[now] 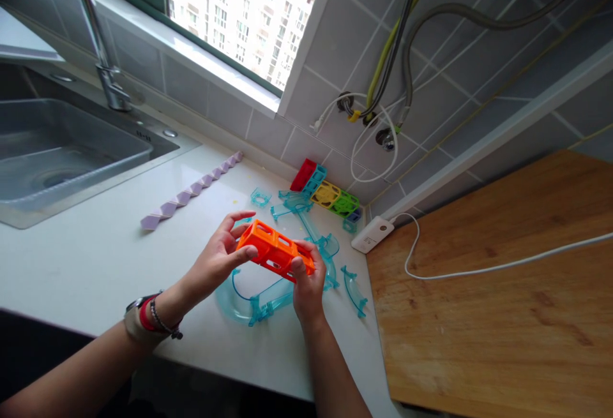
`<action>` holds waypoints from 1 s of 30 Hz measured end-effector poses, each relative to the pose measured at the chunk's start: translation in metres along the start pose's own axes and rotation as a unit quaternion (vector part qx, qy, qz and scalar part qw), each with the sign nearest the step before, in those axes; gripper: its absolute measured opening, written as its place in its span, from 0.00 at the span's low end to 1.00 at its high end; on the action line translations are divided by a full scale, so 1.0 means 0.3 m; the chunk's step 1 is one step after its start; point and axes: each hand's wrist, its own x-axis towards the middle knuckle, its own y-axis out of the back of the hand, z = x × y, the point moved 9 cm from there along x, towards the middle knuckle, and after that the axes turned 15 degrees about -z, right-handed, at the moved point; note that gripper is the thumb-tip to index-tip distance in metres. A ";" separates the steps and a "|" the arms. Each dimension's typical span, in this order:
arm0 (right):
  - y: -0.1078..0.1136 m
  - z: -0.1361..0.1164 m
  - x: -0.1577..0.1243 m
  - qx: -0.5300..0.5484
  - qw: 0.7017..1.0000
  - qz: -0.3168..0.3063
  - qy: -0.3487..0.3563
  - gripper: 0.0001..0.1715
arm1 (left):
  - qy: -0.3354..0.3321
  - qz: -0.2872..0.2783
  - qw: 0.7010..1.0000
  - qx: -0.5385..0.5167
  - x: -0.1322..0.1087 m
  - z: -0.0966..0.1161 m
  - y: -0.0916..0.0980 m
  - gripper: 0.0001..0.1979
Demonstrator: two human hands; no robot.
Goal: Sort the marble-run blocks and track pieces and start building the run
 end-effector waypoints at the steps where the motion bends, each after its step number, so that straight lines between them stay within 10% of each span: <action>1: 0.000 0.008 0.000 0.022 1.000 0.005 -0.003 0.33 | 0.007 -0.018 1.000 -0.011 0.003 -0.005 -0.015 0.36; 6: -0.008 0.022 0.001 0.102 0.995 0.012 0.013 0.33 | 0.052 -0.106 0.993 0.030 0.000 -0.008 -0.091 0.20; 14: -0.018 0.042 -0.003 0.080 0.997 0.000 0.018 0.32 | 0.056 -0.071 0.992 0.083 -0.007 0.002 -0.064 0.19; 20: 0.037 -0.160 -0.009 -0.054 0.981 0.060 0.176 0.17 | 0.004 -0.053 0.995 0.083 -0.011 0.060 -0.040 0.22; 25: -0.106 -0.402 0.066 -0.278 0.938 -0.131 0.162 0.15 | -0.007 -0.092 0.969 0.231 -0.037 0.114 -0.063 0.33; 30: -0.343 -0.538 0.092 -0.490 0.772 -0.391 0.102 0.33 | -0.039 -0.165 0.924 0.343 -0.075 0.151 -0.120 0.46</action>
